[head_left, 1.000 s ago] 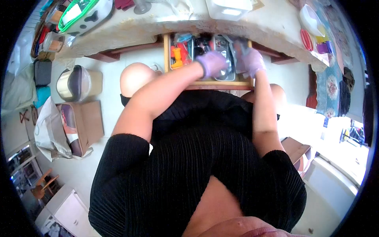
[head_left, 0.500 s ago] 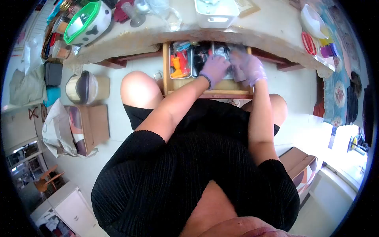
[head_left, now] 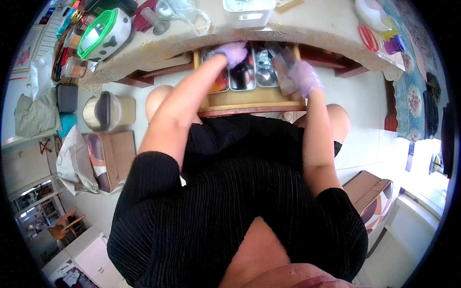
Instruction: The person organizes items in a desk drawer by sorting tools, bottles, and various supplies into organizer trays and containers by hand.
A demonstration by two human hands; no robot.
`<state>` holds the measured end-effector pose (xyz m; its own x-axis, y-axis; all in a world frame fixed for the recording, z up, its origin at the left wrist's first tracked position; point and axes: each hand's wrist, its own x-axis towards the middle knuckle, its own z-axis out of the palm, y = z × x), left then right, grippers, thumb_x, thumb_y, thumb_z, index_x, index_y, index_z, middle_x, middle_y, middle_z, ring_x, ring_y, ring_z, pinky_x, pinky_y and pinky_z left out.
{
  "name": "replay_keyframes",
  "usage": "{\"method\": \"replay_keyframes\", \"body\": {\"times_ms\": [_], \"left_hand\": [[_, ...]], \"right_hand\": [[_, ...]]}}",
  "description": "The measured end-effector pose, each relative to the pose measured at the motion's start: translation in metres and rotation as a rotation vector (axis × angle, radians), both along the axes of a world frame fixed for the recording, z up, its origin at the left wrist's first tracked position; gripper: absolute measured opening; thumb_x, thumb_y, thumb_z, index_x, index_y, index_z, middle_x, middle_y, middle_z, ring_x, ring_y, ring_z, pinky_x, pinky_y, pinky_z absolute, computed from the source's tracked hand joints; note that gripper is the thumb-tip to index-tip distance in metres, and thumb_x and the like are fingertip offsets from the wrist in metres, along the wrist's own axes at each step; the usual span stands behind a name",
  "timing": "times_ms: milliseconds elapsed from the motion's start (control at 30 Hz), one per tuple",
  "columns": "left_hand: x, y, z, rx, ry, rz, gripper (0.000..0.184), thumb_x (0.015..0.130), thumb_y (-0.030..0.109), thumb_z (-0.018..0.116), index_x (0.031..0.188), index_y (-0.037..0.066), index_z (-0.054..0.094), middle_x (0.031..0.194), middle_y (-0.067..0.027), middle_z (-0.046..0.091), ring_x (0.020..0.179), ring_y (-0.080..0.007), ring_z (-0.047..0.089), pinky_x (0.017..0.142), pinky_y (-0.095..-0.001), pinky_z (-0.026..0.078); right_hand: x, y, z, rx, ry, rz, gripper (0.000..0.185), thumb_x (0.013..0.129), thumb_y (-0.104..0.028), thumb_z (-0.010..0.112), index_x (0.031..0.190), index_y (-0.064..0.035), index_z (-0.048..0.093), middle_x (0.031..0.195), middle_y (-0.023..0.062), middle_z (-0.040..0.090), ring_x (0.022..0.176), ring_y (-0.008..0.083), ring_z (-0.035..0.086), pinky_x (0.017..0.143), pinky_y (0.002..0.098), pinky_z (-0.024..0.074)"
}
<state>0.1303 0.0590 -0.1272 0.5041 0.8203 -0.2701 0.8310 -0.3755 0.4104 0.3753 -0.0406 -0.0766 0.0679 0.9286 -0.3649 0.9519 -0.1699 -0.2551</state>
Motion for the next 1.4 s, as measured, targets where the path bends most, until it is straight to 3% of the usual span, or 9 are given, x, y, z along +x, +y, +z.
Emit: {"method": "replay_keyframes", "body": {"times_ms": [200, 233, 367, 533, 633, 767, 967, 1200, 1400], "left_hand": [[-0.033, -0.023, 0.042, -0.177, -0.146, -0.11, 0.067, 0.091, 0.017, 0.051, 0.15, 0.001, 0.021, 0.145, -0.0258, 0.04, 0.135, -0.0349, 0.04, 0.113, -0.0379, 0.031], [-0.035, -0.028, 0.036, -0.256, -0.349, -0.085, 0.065, 0.093, 0.015, 0.05, 0.15, 0.002, 0.022, 0.146, -0.0256, 0.039, 0.136, -0.0329, 0.039, 0.113, -0.0386, 0.031], [-0.021, -0.036, 0.037, -0.426, -0.302, -0.013, 0.063, 0.096, 0.018, 0.05, 0.15, 0.003, 0.023, 0.145, -0.0248, 0.041, 0.134, -0.032, 0.042, 0.111, -0.038, 0.033], [-0.01, -0.035, 0.044, -0.381, -0.287, -0.099, 0.062, 0.095, 0.018, 0.051, 0.15, 0.005, 0.025, 0.144, -0.0241, 0.043, 0.131, -0.0321, 0.045, 0.11, -0.0374, 0.035], [-0.019, -0.012, 0.027, 0.025, -0.351, -0.195, 0.061, 0.087, 0.021, 0.049, 0.143, 0.0, 0.038, 0.135, -0.0248, 0.051, 0.123, -0.0364, 0.051, 0.106, -0.0377, 0.039], [-0.051, 0.004, 0.054, -0.197, -0.356, -0.278, 0.054, 0.097, 0.023, 0.043, 0.147, 0.006, 0.034, 0.145, -0.0182, 0.046, 0.133, -0.0288, 0.042, 0.114, -0.034, 0.027], [-0.067, 0.003, 0.074, -0.209, -0.112, -0.233, 0.053, 0.098, 0.024, 0.043, 0.147, 0.009, 0.036, 0.144, -0.0172, 0.047, 0.132, -0.0274, 0.044, 0.111, -0.0323, 0.031], [-0.07, 0.002, 0.064, -0.282, -0.207, -0.143, 0.055, 0.096, 0.022, 0.047, 0.147, 0.006, 0.035, 0.144, -0.0161, 0.048, 0.13, -0.0239, 0.047, 0.11, -0.0307, 0.034], [-0.055, -0.012, 0.036, -0.072, 0.197, -0.347, 0.043, 0.076, 0.036, 0.069, 0.102, 0.003, 0.068, 0.099, -0.019, 0.066, 0.094, -0.0371, 0.062, 0.084, -0.0433, 0.05]], "right_hand": [[-0.038, -0.007, -0.019, 0.08, -0.056, 0.042, 0.024, 0.084, -0.015, 0.059, 0.103, -0.0017, 0.066, 0.101, 0.0232, 0.068, 0.096, 0.0366, 0.067, 0.084, 0.0419, 0.0538], [-0.048, -0.006, -0.028, 0.109, -0.052, 0.004, 0.029, 0.087, -0.013, 0.057, 0.112, -0.0005, 0.061, 0.102, 0.0229, 0.068, 0.097, 0.0346, 0.067, 0.084, 0.0408, 0.0541], [-0.069, -0.013, -0.04, 0.179, -0.082, 0.01, 0.042, 0.089, -0.008, 0.054, 0.131, -0.0025, 0.049, 0.11, 0.0203, 0.066, 0.1, 0.0322, 0.066, 0.086, 0.0393, 0.0533], [-0.06, -0.008, -0.045, 0.2, -0.037, -0.062, 0.041, 0.088, -0.007, 0.053, 0.13, -0.0035, 0.051, 0.111, 0.0192, 0.066, 0.103, 0.0329, 0.065, 0.088, 0.0403, 0.0524], [-0.053, -0.007, -0.044, 0.16, 0.064, -0.165, 0.03, 0.086, -0.006, 0.054, 0.115, -0.002, 0.06, 0.114, 0.0231, 0.065, 0.106, 0.0377, 0.063, 0.09, 0.0436, 0.0508], [-0.037, 0.001, -0.043, 0.252, 0.055, -0.153, 0.031, 0.086, -0.008, 0.054, 0.115, -0.0044, 0.061, 0.112, 0.0233, 0.065, 0.106, 0.0386, 0.063, 0.091, 0.0443, 0.0506], [-0.027, 0.003, -0.027, 0.176, 0.086, -0.196, 0.031, 0.086, -0.008, 0.052, 0.115, -0.0034, 0.061, 0.111, 0.0246, 0.065, 0.106, 0.0394, 0.062, 0.09, 0.0457, 0.0505], [-0.029, 0.007, -0.037, 0.239, 0.075, -0.225, 0.031, 0.088, -0.011, 0.05, 0.117, -0.003, 0.06, 0.111, 0.025, 0.065, 0.106, 0.0401, 0.062, 0.09, 0.0461, 0.0504], [-0.026, 0.008, -0.039, 0.192, 0.089, -0.24, 0.032, 0.088, -0.012, 0.051, 0.118, -0.0036, 0.06, 0.112, 0.0249, 0.064, 0.106, 0.0397, 0.062, 0.09, 0.0462, 0.0504]]}}
